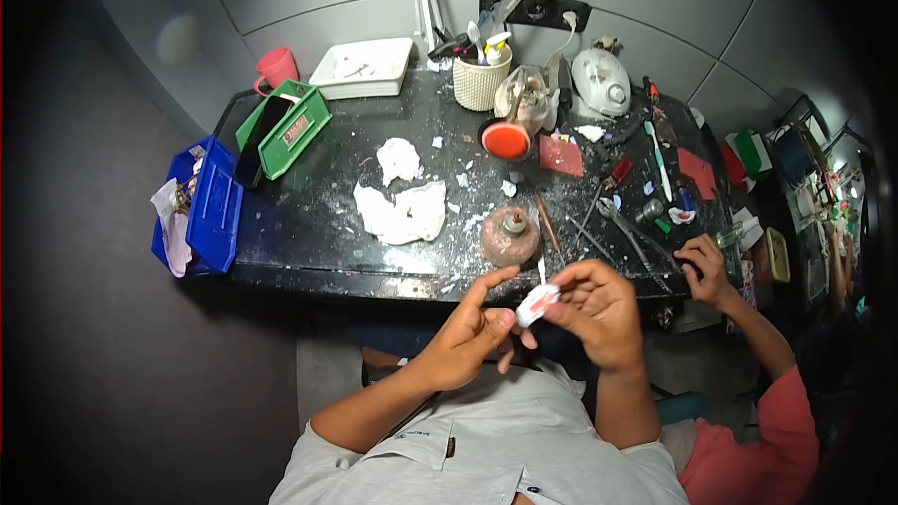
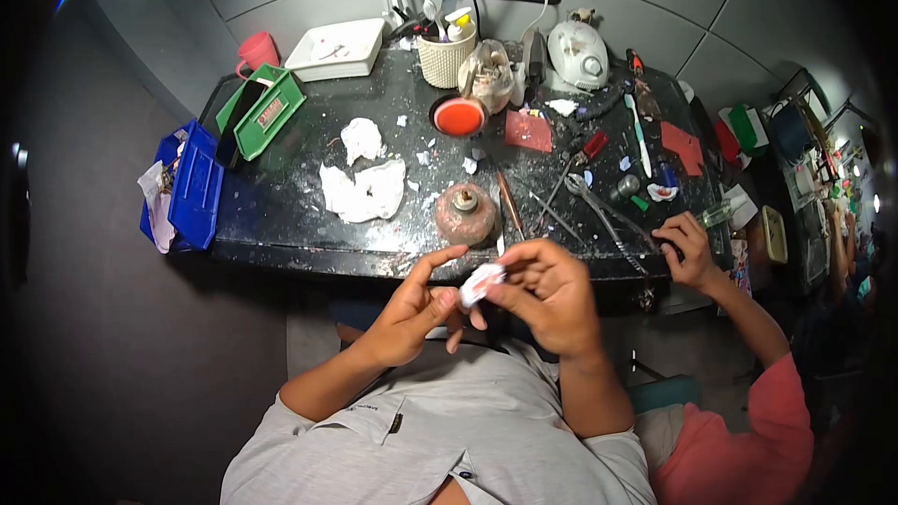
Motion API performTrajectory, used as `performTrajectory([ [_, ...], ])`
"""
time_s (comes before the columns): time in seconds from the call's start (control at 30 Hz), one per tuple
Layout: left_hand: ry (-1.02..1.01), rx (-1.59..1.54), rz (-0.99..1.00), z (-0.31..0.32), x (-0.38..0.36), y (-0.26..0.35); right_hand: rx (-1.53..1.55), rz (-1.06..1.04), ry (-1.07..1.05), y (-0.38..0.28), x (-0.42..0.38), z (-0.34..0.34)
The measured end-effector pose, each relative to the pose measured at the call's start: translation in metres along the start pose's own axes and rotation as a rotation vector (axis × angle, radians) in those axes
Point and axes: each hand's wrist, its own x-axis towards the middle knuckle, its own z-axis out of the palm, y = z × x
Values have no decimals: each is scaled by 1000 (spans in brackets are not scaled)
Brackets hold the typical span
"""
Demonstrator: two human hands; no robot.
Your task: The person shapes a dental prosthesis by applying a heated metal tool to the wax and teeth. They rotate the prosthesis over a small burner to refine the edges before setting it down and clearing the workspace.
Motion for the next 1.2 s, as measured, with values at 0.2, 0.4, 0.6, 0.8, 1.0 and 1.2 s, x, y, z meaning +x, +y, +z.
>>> performTrajectory([
  [0.2, 255, 119, 198, -27, 5, 18, -617, -307, 516, -28, 71, -116],
  [0.4, 459, 326, 407, -58, 31, 81, -1235, -464, 787, -59, 117, -157],
  [0.6, 607, 400, 849, -122, 100, 174, -371, -1187, 1033, -153, 119, -113],
  [0.8, 901, 455, 710, -200, 148, 153, -803, -687, 856, -61, 194, -114],
  [1.0, 859, 664, 720, -189, 142, 137, -1063, -397, 671, -35, 188, -81],
  [1.2, 824, 675, 671, -183, 137, 137, -1118, -234, 604, -37, 177, -90],
])
